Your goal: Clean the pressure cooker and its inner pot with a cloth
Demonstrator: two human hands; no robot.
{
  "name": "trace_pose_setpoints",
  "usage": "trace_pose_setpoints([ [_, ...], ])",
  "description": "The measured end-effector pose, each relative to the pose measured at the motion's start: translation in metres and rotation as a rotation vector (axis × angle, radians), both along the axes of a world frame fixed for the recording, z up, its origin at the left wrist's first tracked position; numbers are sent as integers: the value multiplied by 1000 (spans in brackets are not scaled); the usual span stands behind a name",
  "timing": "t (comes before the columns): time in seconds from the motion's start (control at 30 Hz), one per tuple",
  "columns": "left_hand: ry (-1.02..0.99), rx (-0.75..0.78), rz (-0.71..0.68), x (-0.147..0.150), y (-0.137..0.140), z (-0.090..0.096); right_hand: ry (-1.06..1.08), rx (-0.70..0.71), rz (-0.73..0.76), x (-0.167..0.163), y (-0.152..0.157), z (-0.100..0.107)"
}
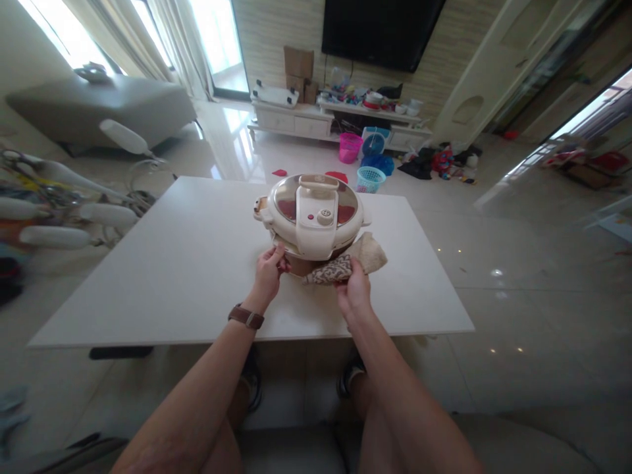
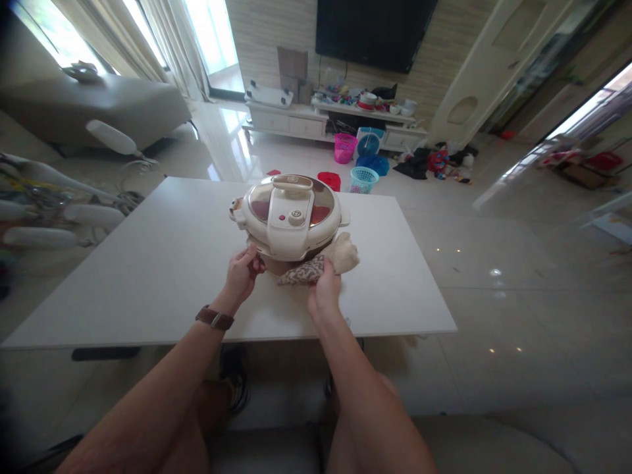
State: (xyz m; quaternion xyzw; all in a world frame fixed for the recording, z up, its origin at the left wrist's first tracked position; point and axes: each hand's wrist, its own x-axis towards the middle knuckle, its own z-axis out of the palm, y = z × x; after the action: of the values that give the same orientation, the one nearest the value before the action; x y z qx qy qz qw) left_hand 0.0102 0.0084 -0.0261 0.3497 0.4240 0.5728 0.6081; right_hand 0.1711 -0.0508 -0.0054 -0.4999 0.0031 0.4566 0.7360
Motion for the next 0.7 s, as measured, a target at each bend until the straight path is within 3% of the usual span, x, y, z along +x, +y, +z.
trace_pose_setpoints([
  [0.13,14,6,-4,2,0,1,-81,-36,-22,31,21,-24],
  [0.37,110,-15,-89,-16,11,-5,-105,-51,1,31,29,-44],
  [0.43,348,-55,-175,-27,14,-11,-94,-59,4,33,29,-44],
  [0.53,917,-45,-319,-38,13,-25,-89,-59,-1,36,31,-43],
  [0.6,1190,82,-420,-39,6,-36,-87,-57,-13,37,31,-43],
  [0.7,1414,301,-651,-29,-11,-51,-79,-63,-3,37,31,-42],
])
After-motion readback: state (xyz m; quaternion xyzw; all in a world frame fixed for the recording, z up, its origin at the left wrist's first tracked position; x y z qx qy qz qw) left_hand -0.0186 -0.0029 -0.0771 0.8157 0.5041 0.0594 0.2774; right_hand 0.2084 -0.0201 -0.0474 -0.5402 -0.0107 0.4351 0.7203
